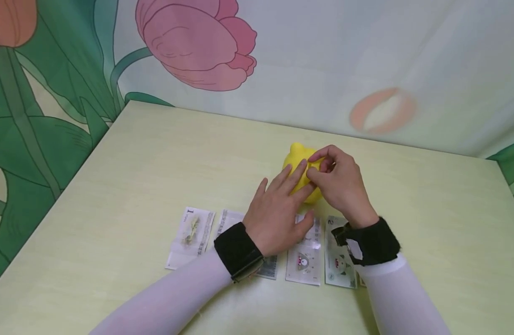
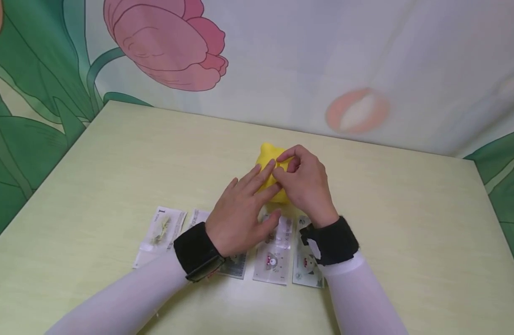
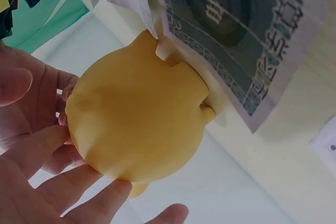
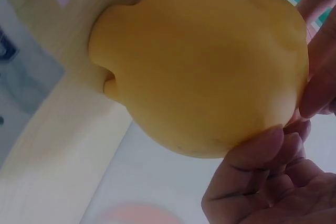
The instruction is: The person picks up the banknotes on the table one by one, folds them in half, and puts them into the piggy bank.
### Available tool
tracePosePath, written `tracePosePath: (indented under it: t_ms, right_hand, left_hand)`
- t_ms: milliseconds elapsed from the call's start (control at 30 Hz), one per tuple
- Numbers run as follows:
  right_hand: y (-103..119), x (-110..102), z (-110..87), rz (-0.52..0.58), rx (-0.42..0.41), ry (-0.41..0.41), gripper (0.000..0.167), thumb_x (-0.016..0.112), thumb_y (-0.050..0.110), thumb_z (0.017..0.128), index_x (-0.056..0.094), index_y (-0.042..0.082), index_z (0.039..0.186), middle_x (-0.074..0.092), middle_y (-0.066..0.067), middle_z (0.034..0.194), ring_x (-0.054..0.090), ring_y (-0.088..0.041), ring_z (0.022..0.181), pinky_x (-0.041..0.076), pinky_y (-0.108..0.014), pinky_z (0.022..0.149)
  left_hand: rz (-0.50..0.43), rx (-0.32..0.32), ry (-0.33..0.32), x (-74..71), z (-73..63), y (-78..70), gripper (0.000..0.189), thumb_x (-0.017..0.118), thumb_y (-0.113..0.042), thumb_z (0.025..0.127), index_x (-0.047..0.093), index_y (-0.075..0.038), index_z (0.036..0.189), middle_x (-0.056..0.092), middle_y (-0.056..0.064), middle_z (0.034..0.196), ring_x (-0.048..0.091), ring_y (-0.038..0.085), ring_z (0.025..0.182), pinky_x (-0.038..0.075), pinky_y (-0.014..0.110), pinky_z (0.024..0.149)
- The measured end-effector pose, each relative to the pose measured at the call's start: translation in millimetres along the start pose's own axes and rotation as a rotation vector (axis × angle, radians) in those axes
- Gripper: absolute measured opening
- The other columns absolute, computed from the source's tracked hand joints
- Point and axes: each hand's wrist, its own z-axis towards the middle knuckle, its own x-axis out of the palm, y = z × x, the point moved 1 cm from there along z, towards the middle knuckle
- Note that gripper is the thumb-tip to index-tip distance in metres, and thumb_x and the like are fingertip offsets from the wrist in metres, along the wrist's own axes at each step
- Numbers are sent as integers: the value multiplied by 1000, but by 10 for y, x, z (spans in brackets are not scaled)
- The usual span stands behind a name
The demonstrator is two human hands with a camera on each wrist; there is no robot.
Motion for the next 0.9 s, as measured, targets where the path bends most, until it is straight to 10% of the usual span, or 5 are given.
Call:
tracePosePath:
  t_ms: [900]
  right_hand:
    - [-129, -661, -357, 8, 76, 269, 43, 61, 44, 103, 57, 18, 138, 62, -13, 120, 65, -31, 102, 60, -31, 82]
  left_hand:
    - [-373, 23, -113, -232, -42, -198, 52, 67, -29, 97, 56, -16, 146, 42, 8, 160, 41, 27, 148, 40, 45, 121]
